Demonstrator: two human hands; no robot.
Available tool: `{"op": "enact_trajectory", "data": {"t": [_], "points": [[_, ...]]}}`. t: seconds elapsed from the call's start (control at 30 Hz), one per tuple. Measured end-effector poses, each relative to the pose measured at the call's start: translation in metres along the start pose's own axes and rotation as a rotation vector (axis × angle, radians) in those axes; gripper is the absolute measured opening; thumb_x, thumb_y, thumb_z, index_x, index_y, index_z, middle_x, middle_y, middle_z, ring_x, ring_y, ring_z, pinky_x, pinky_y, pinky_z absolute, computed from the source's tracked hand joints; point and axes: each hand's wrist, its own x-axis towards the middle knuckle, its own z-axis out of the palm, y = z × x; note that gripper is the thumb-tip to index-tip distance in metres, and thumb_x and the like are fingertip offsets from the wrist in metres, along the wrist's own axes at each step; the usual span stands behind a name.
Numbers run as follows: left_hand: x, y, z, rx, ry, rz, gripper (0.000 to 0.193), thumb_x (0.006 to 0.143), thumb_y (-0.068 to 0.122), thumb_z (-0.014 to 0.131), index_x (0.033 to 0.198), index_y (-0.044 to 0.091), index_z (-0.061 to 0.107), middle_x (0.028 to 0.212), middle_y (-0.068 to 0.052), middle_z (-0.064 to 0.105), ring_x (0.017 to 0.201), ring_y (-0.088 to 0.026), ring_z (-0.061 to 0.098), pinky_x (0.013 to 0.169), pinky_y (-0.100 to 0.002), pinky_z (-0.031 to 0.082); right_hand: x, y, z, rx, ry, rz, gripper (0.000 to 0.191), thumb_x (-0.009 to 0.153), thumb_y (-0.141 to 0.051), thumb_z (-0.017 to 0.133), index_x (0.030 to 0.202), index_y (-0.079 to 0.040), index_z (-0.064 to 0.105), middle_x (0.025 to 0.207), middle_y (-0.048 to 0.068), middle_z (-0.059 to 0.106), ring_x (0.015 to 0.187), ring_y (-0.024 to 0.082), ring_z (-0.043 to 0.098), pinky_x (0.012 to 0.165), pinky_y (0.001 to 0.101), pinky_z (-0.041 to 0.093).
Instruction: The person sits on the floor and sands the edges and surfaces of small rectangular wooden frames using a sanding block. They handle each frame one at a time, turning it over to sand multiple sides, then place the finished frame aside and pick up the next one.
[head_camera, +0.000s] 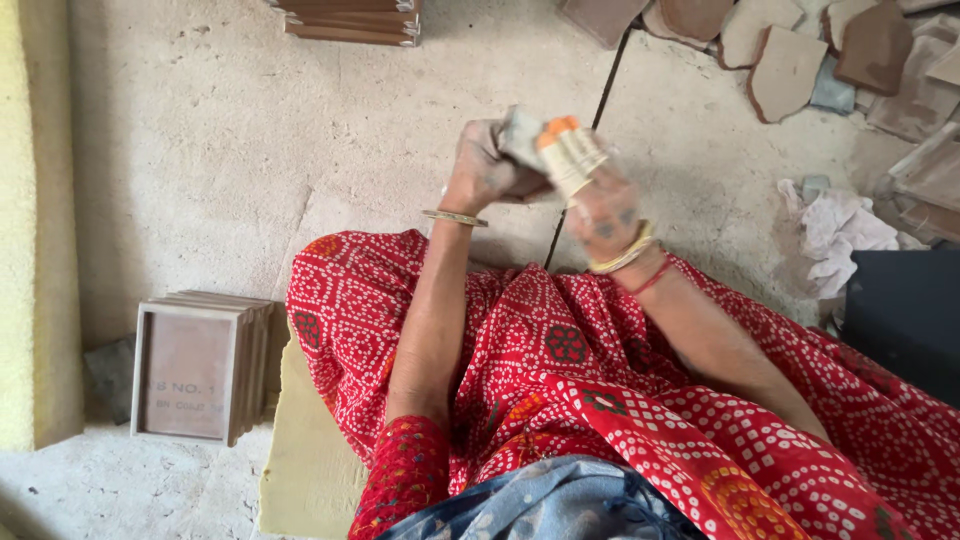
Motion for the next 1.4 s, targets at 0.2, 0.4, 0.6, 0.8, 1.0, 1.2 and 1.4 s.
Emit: {"op": "enact_trajectory", "data": {"t": [0.2,0.4,0.6,0.8,1.0,1.2,1.4], "points": [[-0.006,-0.016,0.006,-0.040,0.136,-0.030,0.032,0.081,0.014,0.083,0.105,0.008,0.063,0.094,0.000,0.073,0.083,-0.010,0.073,0.075,-0.027,0.061,0.006,-0.003,0.026,-0.034,0.047,-0.053,0.042,0.099,0.007,0.056,0.140,0.000,0.061,0.146,0.019,0.060,0.142,0.030,0.054,0.125,0.0462,0.039],[0.004,0.001,-0.004,0.013,0.035,-0.088,0.021,0.073,0.016,0.086,0.092,0.012,0.078,0.082,-0.001,0.078,0.072,-0.011,0.075,0.065,-0.027,0.064,-0.017,0.029,-0.020,-0.037,-0.130,0.074,0.058,0.084,0.011,0.050,0.141,0.006,0.059,0.145,0.024,0.059,0.140,0.034,0.054,0.122,0.0478,0.039],[0.005,-0.006,0.029,0.228,0.051,0.264,0.032,0.078,0.023,0.092,0.098,0.007,0.073,0.087,-0.006,0.076,0.075,-0.017,0.074,0.070,-0.030,0.063,-0.006,0.003,0.005,0.011,0.123,-0.005,0.046,0.094,0.007,0.052,0.138,0.001,0.062,0.144,0.022,0.059,0.139,0.032,0.055,0.121,0.0464,0.041],[0.007,-0.012,0.019,-0.336,0.013,-0.321,0.049,0.071,0.027,0.089,0.110,0.009,0.067,0.086,0.003,0.077,0.074,-0.010,0.076,0.069,-0.031,0.061,0.007,0.003,0.002,0.041,0.033,-0.012,0.045,0.096,0.009,0.053,0.139,0.000,0.064,0.145,0.019,0.061,0.140,0.031,0.057,0.123,0.0442,0.043],[0.000,0.021,0.003,0.314,0.026,-0.037,0.034,0.069,0.015,0.101,0.078,-0.002,0.073,0.069,-0.013,0.060,0.060,-0.020,0.055,0.057,-0.036,0.052,-0.006,0.011,-0.032,0.020,-0.051,0.095,0.045,0.098,0.004,0.057,0.142,0.004,0.059,0.147,0.024,0.057,0.143,0.038,0.051,0.123,0.0481,0.040],[-0.008,0.030,0.010,-0.180,-0.013,-0.089,0.017,0.077,0.008,0.082,0.086,0.011,0.068,0.074,0.006,0.070,0.065,-0.005,0.067,0.056,-0.024,0.060,0.012,-0.006,0.000,0.083,-0.031,-0.009,0.045,0.097,0.002,0.055,0.142,0.001,0.060,0.146,0.023,0.059,0.141,0.038,0.054,0.123,0.0477,0.042],[-0.002,-0.015,-0.002,-0.215,-0.062,-0.010,0.034,0.075,0.005,0.094,0.079,0.005,0.061,0.078,0.000,0.066,0.070,-0.007,0.060,0.066,-0.027,0.057,-0.001,0.023,-0.001,-0.129,-0.017,-0.048,0.036,0.103,-0.006,0.060,0.138,-0.005,0.066,0.143,0.018,0.064,0.135,0.032,0.061,0.120,0.0445,0.046]]}}
